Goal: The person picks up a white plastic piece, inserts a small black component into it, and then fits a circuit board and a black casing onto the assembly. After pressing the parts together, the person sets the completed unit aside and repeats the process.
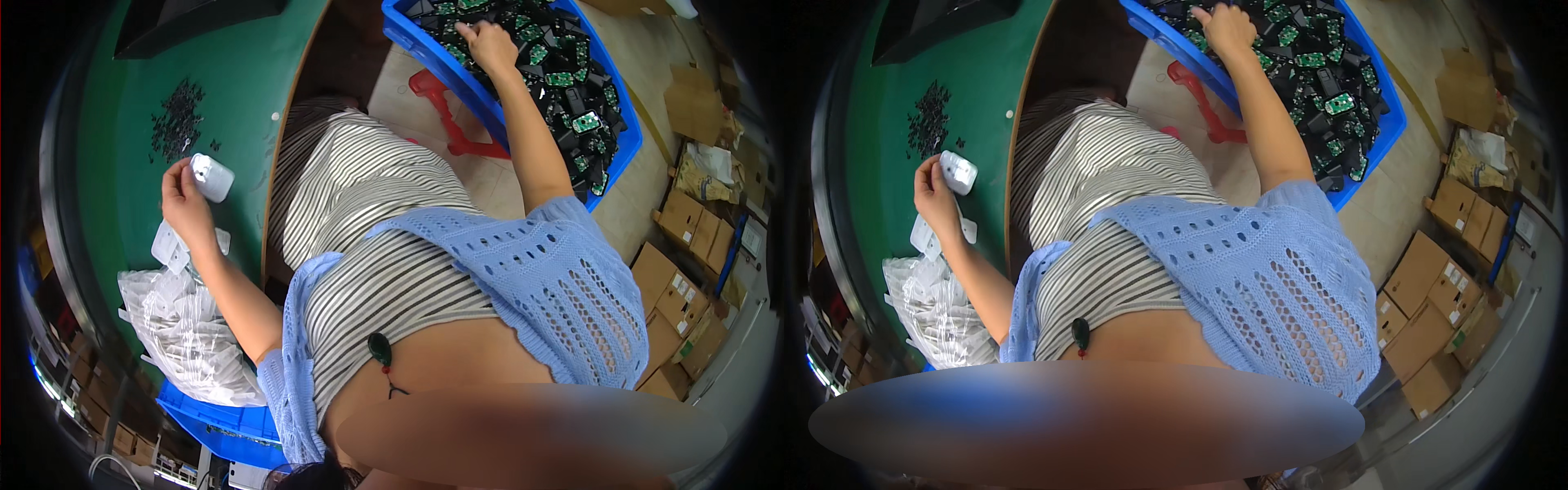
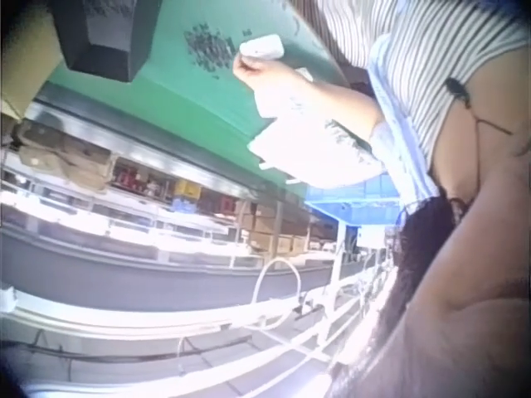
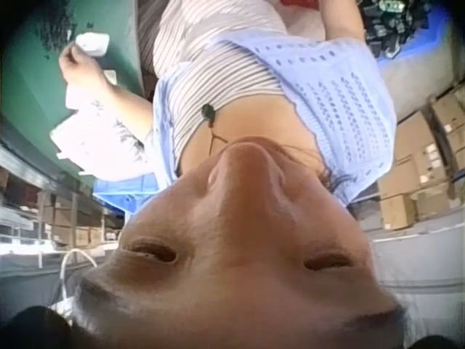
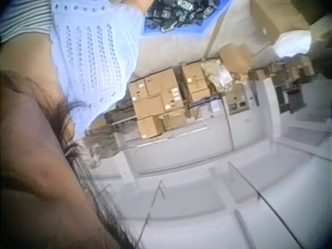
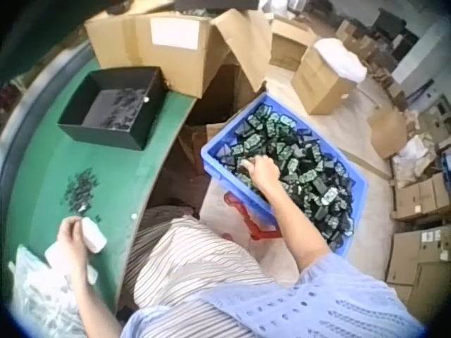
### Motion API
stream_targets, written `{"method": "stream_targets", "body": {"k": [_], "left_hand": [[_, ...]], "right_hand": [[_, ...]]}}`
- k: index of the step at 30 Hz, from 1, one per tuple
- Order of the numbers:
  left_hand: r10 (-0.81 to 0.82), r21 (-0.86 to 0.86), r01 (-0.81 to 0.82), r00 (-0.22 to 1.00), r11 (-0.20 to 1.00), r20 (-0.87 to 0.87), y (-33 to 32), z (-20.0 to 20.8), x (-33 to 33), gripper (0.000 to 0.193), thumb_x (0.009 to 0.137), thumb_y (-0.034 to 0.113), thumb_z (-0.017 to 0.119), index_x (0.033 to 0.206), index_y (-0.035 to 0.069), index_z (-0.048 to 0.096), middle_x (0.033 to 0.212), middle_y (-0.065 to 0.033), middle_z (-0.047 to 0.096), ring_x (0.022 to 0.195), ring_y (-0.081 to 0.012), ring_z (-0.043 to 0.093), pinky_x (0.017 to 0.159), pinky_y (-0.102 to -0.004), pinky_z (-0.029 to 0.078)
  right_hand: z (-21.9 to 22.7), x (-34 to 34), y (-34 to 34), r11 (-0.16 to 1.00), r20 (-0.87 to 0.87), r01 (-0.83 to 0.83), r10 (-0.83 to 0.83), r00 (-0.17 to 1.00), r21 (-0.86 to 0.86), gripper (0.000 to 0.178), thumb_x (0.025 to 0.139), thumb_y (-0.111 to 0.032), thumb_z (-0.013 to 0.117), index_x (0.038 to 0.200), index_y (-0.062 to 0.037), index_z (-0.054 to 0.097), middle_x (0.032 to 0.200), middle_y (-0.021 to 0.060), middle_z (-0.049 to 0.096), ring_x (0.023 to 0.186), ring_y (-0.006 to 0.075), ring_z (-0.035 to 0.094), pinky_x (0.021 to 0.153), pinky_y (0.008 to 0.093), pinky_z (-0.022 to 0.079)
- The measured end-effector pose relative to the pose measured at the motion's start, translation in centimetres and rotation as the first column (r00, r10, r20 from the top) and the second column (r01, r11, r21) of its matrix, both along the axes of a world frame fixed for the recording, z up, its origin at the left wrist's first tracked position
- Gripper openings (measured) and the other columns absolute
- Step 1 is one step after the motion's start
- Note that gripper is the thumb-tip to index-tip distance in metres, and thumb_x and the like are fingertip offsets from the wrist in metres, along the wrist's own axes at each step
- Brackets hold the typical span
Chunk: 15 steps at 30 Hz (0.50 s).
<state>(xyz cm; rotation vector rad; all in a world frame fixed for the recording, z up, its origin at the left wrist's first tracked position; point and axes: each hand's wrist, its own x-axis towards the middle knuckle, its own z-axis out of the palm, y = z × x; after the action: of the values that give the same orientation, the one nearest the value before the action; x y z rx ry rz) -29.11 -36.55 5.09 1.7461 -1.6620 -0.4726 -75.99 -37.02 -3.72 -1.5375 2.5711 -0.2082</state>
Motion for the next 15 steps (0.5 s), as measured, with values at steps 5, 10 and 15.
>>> {"method": "stream_targets", "body": {"k": [5,10,15], "left_hand": [[-0.062,-0.073,0.080,0.972,0.994,0.227,-0.9,0.4,0.2,0.018,0.086,0.016,0.055,0.097,0.003,0.061,0.091,-0.0114,0.059,0.080,-0.0215,0.056,0.071,-0.0305,0.045],[0.082,-0.205,0.055,0.793,0.977,0.604,2.0,0.4,-1.9,0.052,0.078,0.040,0.062,0.114,0.003,0.050,0.100,-0.0197,0.052,0.089,-0.0359,0.050,0.078,-0.0418,0.041],[0.112,-0.237,0.045,0.787,0.970,0.606,3.2,0.3,-3.7,0.057,0.070,0.039,0.069,0.111,0.003,0.052,0.097,-0.0164,0.052,0.088,-0.0332,0.048,0.077,-0.0409,0.040]], "right_hand": [[-4.1,-1.5,0.9,0.946,0.188,-0.170,0.120,0.975,0.277,0.048,0.081,-0.051,0.050,0.090,-0.0065,0.064,0.090,0.0166,0.063,0.087,0.0344,0.059,0.075,0.0431,0.046],[-3.3,-0.4,2.8,0.991,0.226,-0.131,0.130,0.965,-0.009,0.033,0.085,-0.040,0.046,0.091,-0.0098,0.058,0.087,0.0166,0.062,0.082,0.0369,0.058,0.071,0.0455,0.045],[-1.0,2.8,1.9,0.878,0.700,0.198,0.191,0.688,-0.435,0.023,0.089,-0.024,0.049,0.102,-0.0047,0.053,0.079,0.0073,0.060,0.066,0.0188,0.061,0.054,0.0300,0.050]]}}
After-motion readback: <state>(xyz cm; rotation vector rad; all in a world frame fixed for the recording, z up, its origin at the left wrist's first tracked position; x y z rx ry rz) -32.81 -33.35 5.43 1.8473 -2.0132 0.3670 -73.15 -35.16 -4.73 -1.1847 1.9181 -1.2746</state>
